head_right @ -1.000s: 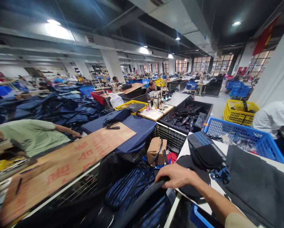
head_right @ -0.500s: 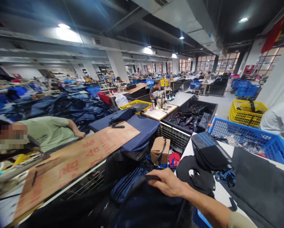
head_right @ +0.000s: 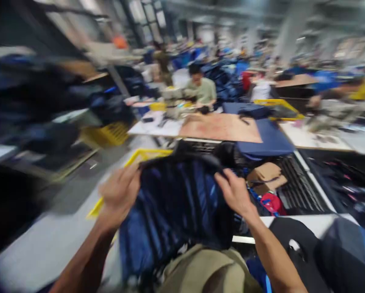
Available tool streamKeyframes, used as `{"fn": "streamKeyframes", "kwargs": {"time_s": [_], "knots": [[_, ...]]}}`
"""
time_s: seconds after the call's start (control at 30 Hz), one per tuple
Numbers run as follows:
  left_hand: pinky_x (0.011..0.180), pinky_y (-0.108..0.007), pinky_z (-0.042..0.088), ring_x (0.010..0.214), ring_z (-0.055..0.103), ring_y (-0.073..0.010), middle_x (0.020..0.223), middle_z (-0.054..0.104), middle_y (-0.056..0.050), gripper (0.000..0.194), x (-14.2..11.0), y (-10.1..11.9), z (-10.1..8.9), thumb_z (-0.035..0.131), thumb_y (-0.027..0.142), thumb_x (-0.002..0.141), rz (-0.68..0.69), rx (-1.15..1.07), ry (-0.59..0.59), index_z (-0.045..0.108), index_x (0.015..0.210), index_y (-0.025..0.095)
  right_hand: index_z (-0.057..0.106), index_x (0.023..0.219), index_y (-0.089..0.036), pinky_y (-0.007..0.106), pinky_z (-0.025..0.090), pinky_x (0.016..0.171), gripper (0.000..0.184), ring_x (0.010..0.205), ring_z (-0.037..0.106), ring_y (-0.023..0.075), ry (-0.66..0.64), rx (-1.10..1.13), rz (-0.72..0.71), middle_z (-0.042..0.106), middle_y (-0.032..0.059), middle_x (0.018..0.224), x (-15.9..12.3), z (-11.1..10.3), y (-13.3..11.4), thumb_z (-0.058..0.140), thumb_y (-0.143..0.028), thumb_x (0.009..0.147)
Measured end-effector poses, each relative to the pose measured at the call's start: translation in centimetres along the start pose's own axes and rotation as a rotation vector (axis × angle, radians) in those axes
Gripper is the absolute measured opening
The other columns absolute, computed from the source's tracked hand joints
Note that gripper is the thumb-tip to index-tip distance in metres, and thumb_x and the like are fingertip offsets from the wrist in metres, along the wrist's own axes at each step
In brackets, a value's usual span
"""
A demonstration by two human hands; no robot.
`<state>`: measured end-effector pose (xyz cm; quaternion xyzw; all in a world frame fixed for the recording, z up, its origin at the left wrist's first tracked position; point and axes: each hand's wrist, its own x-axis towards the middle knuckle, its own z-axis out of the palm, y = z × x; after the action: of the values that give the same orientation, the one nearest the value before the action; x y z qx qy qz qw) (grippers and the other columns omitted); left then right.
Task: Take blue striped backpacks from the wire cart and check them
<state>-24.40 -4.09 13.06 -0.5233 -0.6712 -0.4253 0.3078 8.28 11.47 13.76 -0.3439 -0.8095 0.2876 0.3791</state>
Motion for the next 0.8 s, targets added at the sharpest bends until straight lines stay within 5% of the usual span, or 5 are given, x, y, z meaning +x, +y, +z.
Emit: {"fn": "streamKeyframes", "kwargs": {"time_s": [0.27,0.4,0.5,0.67,0.8], "knots": [[0.093,-0.032,0.052,0.107,0.075,-0.0215,0.113,0.081,-0.007,0.034,2.5,-6.7,-4.4,0.055,0.045,0.117,-0.156,0.362,-0.095,0.077,0.130,0.023,0.072,0.096,-0.016,0.030,0.046,0.073,0.059,0.079,0.055,0.0192,-0.041,0.291,0.078,0.068,0.0019,0.083,8.1,11.7,-1.1,0.062,-0.074,0.104],[0.114,-0.046,0.048,0.134,0.065,-0.0319,0.139,0.076,-0.016,0.041,-6.4,-10.7,-3.1,0.048,0.043,0.118,-0.347,0.421,-0.208,0.074,0.139,0.019,0.075,0.120,-0.014,0.037,0.052,0.097,0.066,0.107,0.066,0.0270,-0.331,0.330,0.192,0.080,0.0121,0.116,7.3,23.0,3.0,0.054,-0.075,0.106],[0.124,-0.054,0.042,0.152,0.054,-0.0352,0.157,0.066,-0.023,0.052,-17.0,-10.7,-0.4,0.034,0.037,0.119,-0.495,0.373,-0.522,0.066,0.152,0.013,0.074,0.129,-0.019,0.038,0.050,0.106,0.050,0.111,0.071,0.0268,-0.584,0.232,0.336,0.081,0.0102,0.115,4.3,28.6,7.6,0.061,-0.061,0.106],[0.132,-0.066,0.035,0.156,0.056,-0.0372,0.160,0.069,-0.018,0.048,-31.9,-4.7,3.5,0.054,0.038,0.112,-0.459,0.222,-0.864,0.068,0.155,0.023,0.078,0.105,-0.020,0.034,0.053,0.089,0.018,0.081,0.072,0.0215,-0.797,0.110,0.584,0.077,0.0025,0.084,-2.8,27.3,17.0,0.072,-0.036,0.098],[0.135,-0.073,0.026,0.164,0.046,-0.0413,0.170,0.058,-0.024,0.056,-36.1,-3.7,5.4,0.049,0.041,0.114,-0.530,0.248,-0.926,0.058,0.166,0.020,0.072,0.084,-0.019,0.029,0.050,0.069,0.019,0.065,0.063,0.0165,-0.905,0.044,0.820,0.068,-0.0014,0.070,-8.4,22.2,23.6,0.074,-0.032,0.099]]}}
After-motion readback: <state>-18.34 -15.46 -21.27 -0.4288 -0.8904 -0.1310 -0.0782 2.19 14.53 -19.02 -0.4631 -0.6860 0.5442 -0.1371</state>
